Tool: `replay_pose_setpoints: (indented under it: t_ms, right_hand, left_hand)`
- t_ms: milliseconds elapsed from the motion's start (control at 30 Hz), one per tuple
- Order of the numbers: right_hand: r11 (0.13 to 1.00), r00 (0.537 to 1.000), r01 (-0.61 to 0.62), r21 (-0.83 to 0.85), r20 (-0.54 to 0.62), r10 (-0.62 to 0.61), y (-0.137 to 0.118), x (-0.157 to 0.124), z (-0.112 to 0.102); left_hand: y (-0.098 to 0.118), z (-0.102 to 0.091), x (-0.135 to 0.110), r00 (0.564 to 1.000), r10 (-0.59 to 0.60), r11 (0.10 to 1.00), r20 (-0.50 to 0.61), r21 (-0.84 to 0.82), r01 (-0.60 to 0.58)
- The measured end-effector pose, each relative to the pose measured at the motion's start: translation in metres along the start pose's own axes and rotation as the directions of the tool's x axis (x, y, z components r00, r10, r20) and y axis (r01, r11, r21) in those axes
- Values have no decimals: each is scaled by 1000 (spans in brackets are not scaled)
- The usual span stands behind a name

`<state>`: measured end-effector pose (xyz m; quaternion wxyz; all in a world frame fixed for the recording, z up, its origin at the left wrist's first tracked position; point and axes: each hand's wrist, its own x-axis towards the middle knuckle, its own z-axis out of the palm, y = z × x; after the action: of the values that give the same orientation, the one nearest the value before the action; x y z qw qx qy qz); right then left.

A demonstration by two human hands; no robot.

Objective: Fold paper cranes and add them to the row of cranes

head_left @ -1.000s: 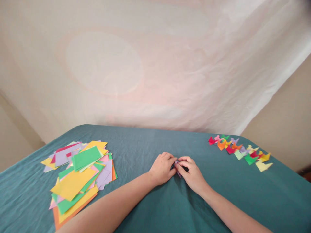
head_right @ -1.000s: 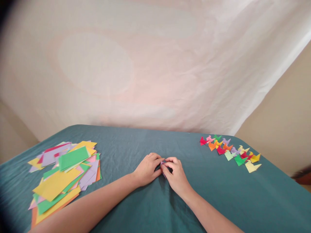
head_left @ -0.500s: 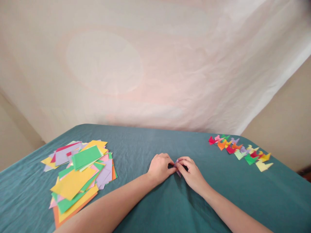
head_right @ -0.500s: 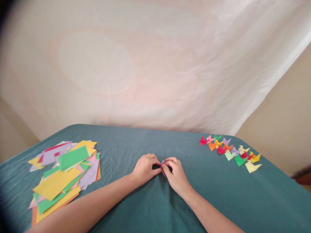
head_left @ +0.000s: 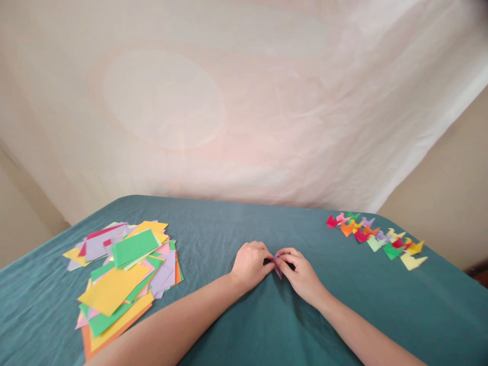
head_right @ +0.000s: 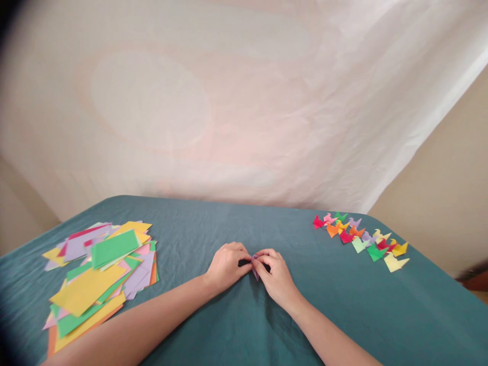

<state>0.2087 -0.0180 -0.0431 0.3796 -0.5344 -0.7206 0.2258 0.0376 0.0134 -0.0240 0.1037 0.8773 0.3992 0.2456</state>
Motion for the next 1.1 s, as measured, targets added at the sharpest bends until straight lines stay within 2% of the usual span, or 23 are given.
replay_pose_setpoints:
  t_ms: [567, 700, 867, 1100]
  right_hand:
    - [1000, 1000, 12, -15, 23, -12, -1, -1, -2]
    - [997, 996, 67, -35, 63, -65, 1, -3, -6]
    - [993, 992, 119, -20, 45, -118, 0, -6, -9]
    - [1000, 1000, 11, -13, -22, -11, -3, -7, -8]
  left_hand:
    - [-4, 1, 1, 1000, -17, 999, 6, -35, 17]
    - [-4, 2, 1, 1000, -25, 999, 18, -39, 25]
    - [-4, 1, 1, 999, -23, 999, 28, -48, 25]
    - [-4, -2, 3, 997, 36, 996, 62, -88, -31]
